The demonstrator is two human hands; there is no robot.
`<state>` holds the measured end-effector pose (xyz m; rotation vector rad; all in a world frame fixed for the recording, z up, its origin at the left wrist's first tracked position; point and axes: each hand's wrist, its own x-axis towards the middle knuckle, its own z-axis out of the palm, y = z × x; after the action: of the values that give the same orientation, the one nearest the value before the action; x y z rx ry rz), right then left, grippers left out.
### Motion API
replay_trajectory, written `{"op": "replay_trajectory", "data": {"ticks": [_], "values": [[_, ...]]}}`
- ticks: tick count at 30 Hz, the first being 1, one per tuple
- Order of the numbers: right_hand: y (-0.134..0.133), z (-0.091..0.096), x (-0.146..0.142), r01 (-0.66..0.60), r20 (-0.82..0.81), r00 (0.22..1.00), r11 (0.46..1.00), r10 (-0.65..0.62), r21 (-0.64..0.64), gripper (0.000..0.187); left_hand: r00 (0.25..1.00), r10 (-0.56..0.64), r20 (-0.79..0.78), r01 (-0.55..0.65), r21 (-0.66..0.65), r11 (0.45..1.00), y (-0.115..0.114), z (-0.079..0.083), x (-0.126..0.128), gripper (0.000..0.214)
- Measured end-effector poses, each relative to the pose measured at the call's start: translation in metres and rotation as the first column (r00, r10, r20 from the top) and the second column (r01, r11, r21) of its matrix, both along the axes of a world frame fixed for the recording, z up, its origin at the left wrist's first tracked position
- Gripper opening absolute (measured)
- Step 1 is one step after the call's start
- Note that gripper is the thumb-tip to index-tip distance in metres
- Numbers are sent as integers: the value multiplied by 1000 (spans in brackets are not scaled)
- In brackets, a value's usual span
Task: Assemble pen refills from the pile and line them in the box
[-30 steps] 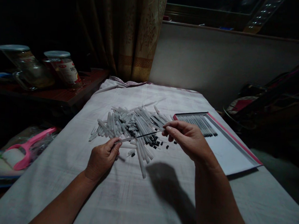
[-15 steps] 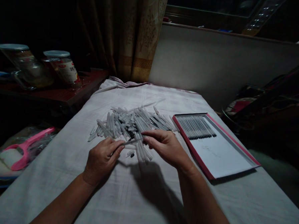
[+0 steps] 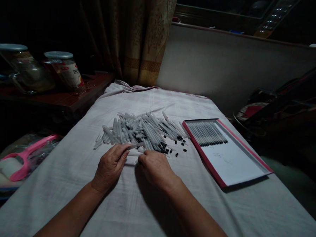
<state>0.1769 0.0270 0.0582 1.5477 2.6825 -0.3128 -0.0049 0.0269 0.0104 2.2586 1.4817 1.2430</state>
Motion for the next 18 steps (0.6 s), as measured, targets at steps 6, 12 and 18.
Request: {"op": "replay_trajectory", "data": {"ticks": [6,12,18], "values": [[-3,-4,-10,-4,51,999,999,1,48,28,1000,-5,1,5,-22,1000,2,-6,0,27],[-10,-13,18,233,-329,916,972,-229,-28,17,997,-67,-49,68,27,997,-1,-3,2,25],[-33,-34,59,273,-802,148,804,-578,-529,23,962,-208,-175,216,32,976,-13,0,15,23]]}}
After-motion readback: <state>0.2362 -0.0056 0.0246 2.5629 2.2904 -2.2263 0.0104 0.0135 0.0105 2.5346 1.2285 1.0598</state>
